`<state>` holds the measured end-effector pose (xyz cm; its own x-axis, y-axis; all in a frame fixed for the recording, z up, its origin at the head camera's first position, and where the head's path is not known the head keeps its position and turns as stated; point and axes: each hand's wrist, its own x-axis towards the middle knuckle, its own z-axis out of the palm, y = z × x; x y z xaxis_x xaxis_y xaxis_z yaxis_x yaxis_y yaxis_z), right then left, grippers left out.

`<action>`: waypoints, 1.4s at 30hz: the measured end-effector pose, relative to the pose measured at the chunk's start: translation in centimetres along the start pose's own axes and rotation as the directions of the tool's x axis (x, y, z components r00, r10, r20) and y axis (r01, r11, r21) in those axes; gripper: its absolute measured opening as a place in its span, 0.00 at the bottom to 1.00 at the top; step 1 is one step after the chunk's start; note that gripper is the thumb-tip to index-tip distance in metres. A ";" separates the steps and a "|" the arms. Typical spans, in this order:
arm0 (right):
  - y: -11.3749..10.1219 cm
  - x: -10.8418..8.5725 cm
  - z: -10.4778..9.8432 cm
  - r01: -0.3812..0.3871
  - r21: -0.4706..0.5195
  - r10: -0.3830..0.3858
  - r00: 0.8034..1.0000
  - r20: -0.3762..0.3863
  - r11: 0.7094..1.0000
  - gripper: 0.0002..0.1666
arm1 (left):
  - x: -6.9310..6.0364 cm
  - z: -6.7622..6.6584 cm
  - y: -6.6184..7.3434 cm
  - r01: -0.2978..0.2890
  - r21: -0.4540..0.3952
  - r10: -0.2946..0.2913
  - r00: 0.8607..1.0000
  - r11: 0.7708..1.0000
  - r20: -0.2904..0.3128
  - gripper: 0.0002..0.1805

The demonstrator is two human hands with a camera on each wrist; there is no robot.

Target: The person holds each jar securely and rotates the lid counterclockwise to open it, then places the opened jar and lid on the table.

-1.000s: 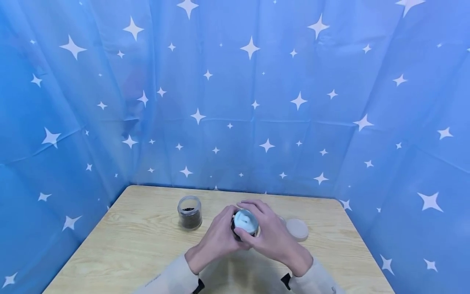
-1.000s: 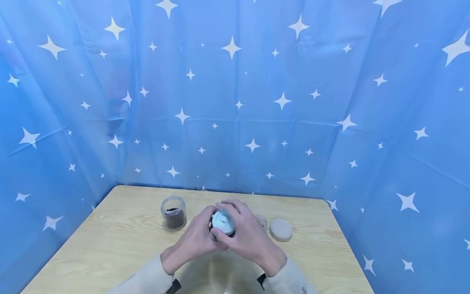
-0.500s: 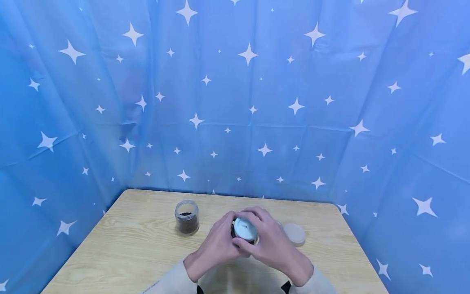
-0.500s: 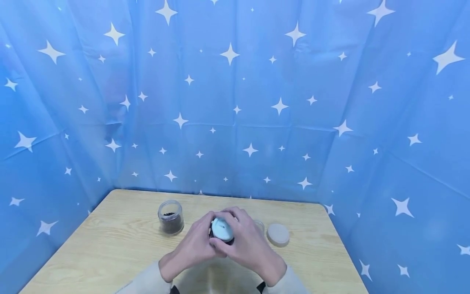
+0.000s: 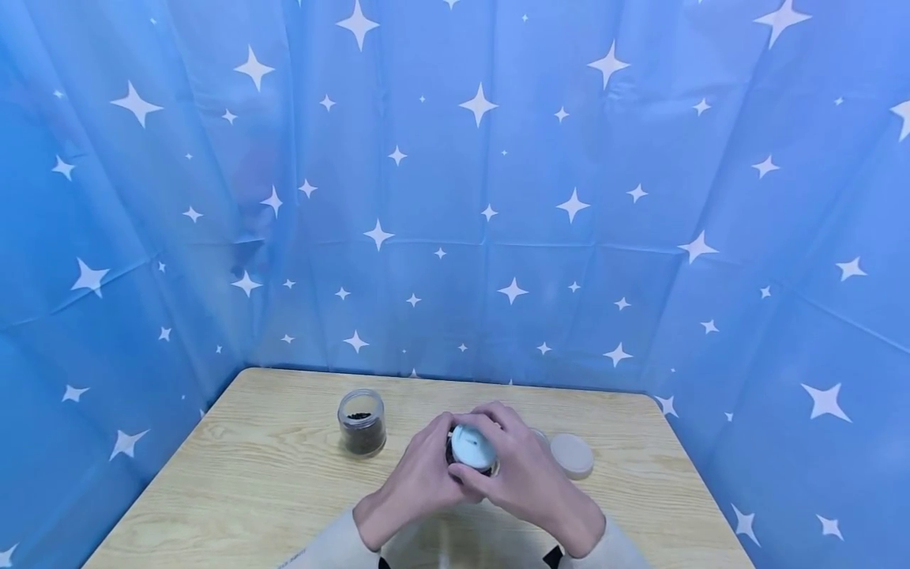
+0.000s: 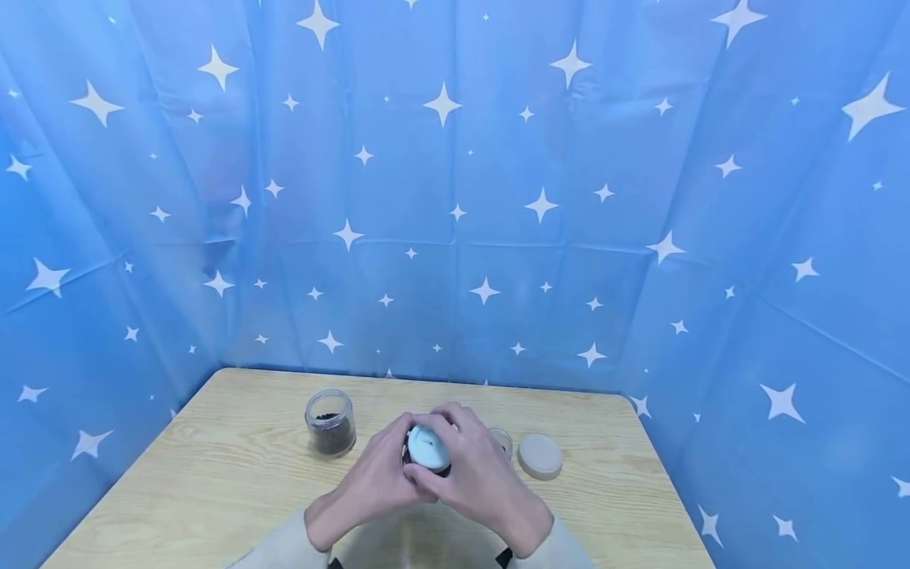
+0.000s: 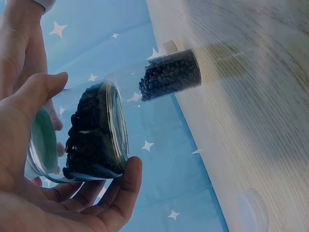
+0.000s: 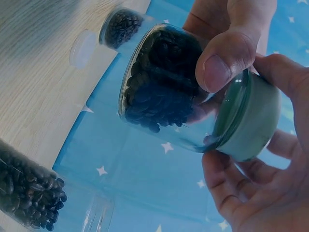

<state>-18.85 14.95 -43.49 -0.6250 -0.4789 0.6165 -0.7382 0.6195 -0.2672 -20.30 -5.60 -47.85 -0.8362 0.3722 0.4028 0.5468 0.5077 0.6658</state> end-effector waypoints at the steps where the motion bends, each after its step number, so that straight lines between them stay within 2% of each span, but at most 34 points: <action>1: 0.0 0.0 0.0 0.000 0.004 0.000 1.000 0.001 1.000 0.36 | 0.0 0.0 0.0 -0.001 -0.003 0.001 1.000 1.000 -0.001 0.43; 15: 0.5 -0.3 -0.2 0.015 0.056 -0.016 1.000 0.020 0.998 0.33 | -0.3 0.4 -0.2 -0.009 -0.018 0.009 1.000 1.000 0.010 0.39; 23: 0.7 -0.4 -0.2 0.023 0.062 -0.025 0.999 0.039 0.998 0.34 | -0.3 0.4 -0.6 -0.026 -0.065 0.028 0.999 0.998 0.031 0.39; 42: 1.2 -0.5 0.1 0.073 0.083 -0.076 0.997 0.032 0.994 0.34 | -0.4 0.3 -1.5 -0.077 -0.062 0.079 0.996 0.995 0.033 0.36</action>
<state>-19.48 15.85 -44.18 -0.5748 -0.5443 0.6110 -0.8005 0.5289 -0.2819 -20.76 -6.23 -49.21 -0.7886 0.4368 0.4329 0.6055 0.4285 0.6707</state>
